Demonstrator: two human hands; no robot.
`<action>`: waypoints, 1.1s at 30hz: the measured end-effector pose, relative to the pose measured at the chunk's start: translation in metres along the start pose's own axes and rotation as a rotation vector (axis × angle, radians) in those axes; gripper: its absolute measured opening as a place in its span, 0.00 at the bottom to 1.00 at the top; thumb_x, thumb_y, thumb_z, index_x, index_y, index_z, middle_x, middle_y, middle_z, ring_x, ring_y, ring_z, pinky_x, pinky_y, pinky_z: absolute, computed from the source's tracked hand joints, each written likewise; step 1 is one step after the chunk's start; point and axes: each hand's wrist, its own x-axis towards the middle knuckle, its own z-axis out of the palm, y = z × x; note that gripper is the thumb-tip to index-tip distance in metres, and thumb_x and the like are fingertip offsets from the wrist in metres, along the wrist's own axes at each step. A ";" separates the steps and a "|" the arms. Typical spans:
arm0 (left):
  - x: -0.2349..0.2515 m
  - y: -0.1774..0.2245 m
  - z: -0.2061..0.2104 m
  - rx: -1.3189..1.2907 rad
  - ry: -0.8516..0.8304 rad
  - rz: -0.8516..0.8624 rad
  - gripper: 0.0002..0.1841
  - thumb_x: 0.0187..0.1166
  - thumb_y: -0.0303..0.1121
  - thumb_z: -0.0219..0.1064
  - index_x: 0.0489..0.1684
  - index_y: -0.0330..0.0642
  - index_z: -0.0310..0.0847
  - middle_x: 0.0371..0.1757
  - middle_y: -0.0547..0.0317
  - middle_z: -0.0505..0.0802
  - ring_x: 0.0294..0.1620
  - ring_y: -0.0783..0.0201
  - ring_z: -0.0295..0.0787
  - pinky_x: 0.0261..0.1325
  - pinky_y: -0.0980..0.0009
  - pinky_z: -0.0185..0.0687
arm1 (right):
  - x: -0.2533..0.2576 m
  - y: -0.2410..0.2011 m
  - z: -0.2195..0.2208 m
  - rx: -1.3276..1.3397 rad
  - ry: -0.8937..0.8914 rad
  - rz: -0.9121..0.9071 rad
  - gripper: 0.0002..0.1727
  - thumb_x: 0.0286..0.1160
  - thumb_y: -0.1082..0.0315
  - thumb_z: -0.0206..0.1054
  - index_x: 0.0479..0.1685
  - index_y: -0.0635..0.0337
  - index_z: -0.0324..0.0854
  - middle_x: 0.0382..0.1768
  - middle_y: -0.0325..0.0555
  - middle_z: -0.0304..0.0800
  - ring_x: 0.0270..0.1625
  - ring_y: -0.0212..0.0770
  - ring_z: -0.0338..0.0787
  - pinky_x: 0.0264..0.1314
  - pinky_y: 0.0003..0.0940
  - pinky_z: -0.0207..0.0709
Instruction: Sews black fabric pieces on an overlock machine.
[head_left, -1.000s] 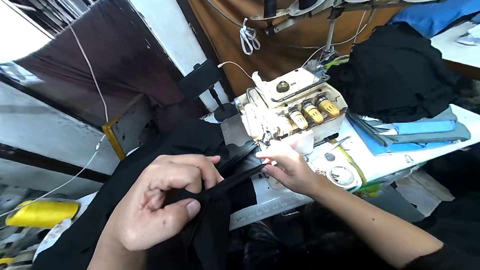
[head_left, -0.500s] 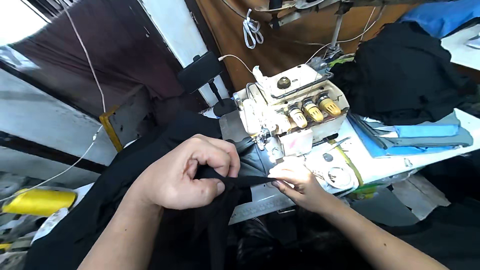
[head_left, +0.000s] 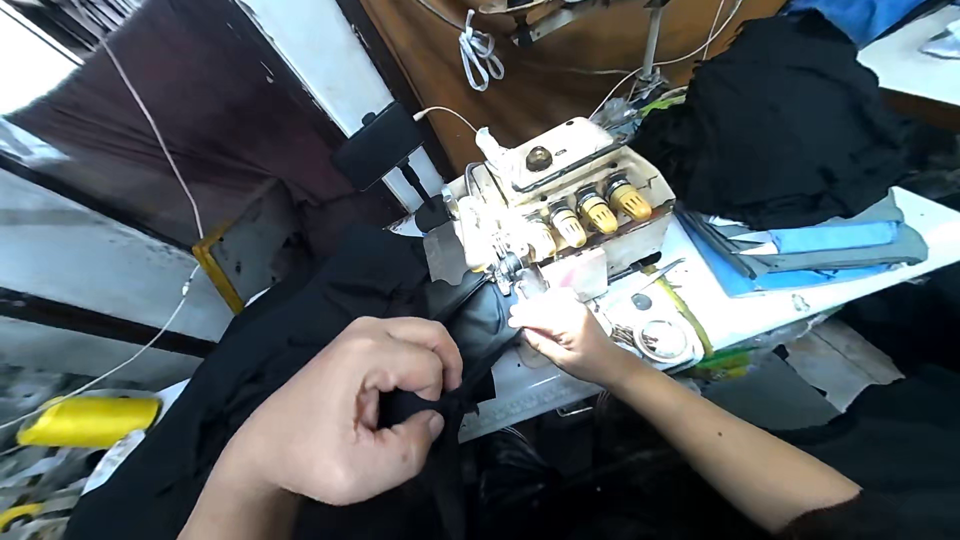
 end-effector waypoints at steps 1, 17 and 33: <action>0.000 0.003 0.005 0.038 0.016 -0.015 0.14 0.72 0.37 0.63 0.16 0.43 0.70 0.40 0.66 0.90 0.49 0.84 0.82 0.46 0.89 0.75 | 0.002 0.003 0.002 -0.035 0.012 -0.003 0.14 0.78 0.67 0.62 0.41 0.58 0.95 0.46 0.46 0.98 0.54 0.42 0.93 0.63 0.44 0.77; -0.018 0.022 0.015 0.508 0.037 -0.082 0.19 0.82 0.39 0.58 0.15 0.44 0.76 0.41 0.57 0.91 0.47 0.72 0.85 0.49 0.80 0.76 | 0.047 -0.063 0.008 0.012 0.086 -0.369 0.12 0.83 0.65 0.60 0.37 0.59 0.89 0.33 0.43 0.89 0.41 0.39 0.85 0.49 0.32 0.73; 0.000 0.008 0.121 0.286 -0.043 -0.059 0.09 0.68 0.30 0.69 0.18 0.37 0.85 0.41 0.48 0.95 0.42 0.54 0.93 0.42 0.64 0.87 | -0.057 -0.061 -0.032 -0.091 -0.161 -0.149 0.13 0.85 0.65 0.51 0.40 0.52 0.82 0.50 0.47 0.93 0.69 0.43 0.86 0.76 0.42 0.71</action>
